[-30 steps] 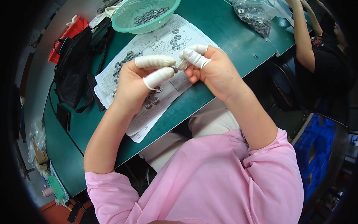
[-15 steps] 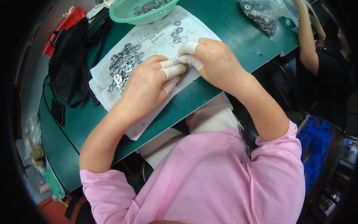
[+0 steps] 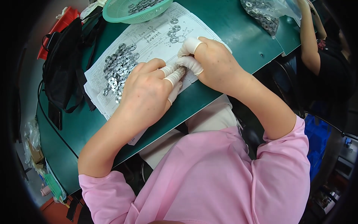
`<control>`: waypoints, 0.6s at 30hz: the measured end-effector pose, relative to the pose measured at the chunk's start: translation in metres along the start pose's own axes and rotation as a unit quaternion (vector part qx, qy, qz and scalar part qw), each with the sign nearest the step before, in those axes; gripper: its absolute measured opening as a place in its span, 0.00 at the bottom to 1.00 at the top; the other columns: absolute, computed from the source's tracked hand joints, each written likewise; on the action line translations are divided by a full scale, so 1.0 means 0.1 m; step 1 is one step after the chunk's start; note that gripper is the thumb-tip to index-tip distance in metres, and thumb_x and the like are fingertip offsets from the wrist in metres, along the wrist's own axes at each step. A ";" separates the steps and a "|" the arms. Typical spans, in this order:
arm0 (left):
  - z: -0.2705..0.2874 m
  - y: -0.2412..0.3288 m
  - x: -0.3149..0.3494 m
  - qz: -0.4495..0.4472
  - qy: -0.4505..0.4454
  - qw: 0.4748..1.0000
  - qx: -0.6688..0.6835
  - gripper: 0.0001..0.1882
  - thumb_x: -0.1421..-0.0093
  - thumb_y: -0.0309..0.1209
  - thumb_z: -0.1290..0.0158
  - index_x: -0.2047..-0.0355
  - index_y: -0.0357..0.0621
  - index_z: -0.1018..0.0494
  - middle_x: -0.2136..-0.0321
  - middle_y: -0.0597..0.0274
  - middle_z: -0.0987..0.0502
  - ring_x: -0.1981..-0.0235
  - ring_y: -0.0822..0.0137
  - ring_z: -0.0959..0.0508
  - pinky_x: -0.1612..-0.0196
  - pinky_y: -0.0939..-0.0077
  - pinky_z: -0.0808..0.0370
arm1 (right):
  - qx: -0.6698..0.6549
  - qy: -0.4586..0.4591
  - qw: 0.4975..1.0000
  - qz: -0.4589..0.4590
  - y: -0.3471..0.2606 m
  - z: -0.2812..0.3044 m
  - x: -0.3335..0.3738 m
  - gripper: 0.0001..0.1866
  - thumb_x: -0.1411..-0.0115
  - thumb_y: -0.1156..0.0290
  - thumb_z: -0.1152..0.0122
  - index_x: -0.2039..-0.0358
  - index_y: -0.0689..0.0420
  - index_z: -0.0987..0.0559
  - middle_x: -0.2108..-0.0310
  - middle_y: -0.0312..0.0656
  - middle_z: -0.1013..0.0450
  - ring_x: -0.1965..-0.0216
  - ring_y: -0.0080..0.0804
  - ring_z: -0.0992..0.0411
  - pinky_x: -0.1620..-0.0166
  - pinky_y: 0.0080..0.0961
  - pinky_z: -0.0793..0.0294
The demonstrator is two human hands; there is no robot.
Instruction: Manually picking small metal components and placing them into a plastic bag.
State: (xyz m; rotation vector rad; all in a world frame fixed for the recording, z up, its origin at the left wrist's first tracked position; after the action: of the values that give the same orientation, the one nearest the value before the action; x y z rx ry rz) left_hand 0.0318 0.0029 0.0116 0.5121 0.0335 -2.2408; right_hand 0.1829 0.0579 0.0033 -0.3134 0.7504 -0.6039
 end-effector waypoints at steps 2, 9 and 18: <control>0.00 0.00 -0.01 -0.007 0.013 1.000 0.006 0.04 0.57 0.28 0.48 0.82 0.43 0.25 0.83 0.65 0.26 0.70 0.67 0.28 0.68 0.73 0.35 | 0.009 0.005 1.000 -0.004 0.00 -0.02 -0.02 0.06 0.48 0.76 0.37 0.71 0.60 0.27 0.76 0.44 0.28 0.74 0.43 0.29 0.71 0.32 0.29; 0.02 0.06 -0.04 -0.013 -0.007 1.000 -0.009 0.04 0.60 0.28 0.48 0.85 0.43 0.26 0.85 0.65 0.27 0.71 0.68 0.29 0.69 0.74 0.36 | 0.000 0.007 1.000 -0.029 -0.03 0.01 0.01 0.07 0.47 0.77 0.37 0.74 0.61 0.28 0.76 0.43 0.28 0.76 0.37 0.29 0.72 0.27 0.30; 0.00 0.06 -0.07 -0.003 -0.022 1.000 -0.005 0.06 0.57 0.27 0.46 0.76 0.41 0.23 0.85 0.63 0.28 0.72 0.66 0.28 0.68 0.71 0.34 | 0.020 0.007 0.999 -0.038 -0.02 0.01 0.00 0.07 0.48 0.77 0.36 0.74 0.61 0.28 0.76 0.43 0.28 0.76 0.38 0.29 0.73 0.27 0.30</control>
State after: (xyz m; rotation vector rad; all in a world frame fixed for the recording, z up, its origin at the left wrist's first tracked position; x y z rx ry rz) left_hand 0.0401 0.0042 0.0154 0.4564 0.0239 -2.2568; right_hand 0.1832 0.0557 0.0052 -0.3016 0.7416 -0.6921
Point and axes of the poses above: each hand's wrist, its own x-axis away from the middle knuckle, its own z-axis out of the back of the hand, y = z × x, the point moved 3 cm from there along -x, towards the middle knuckle
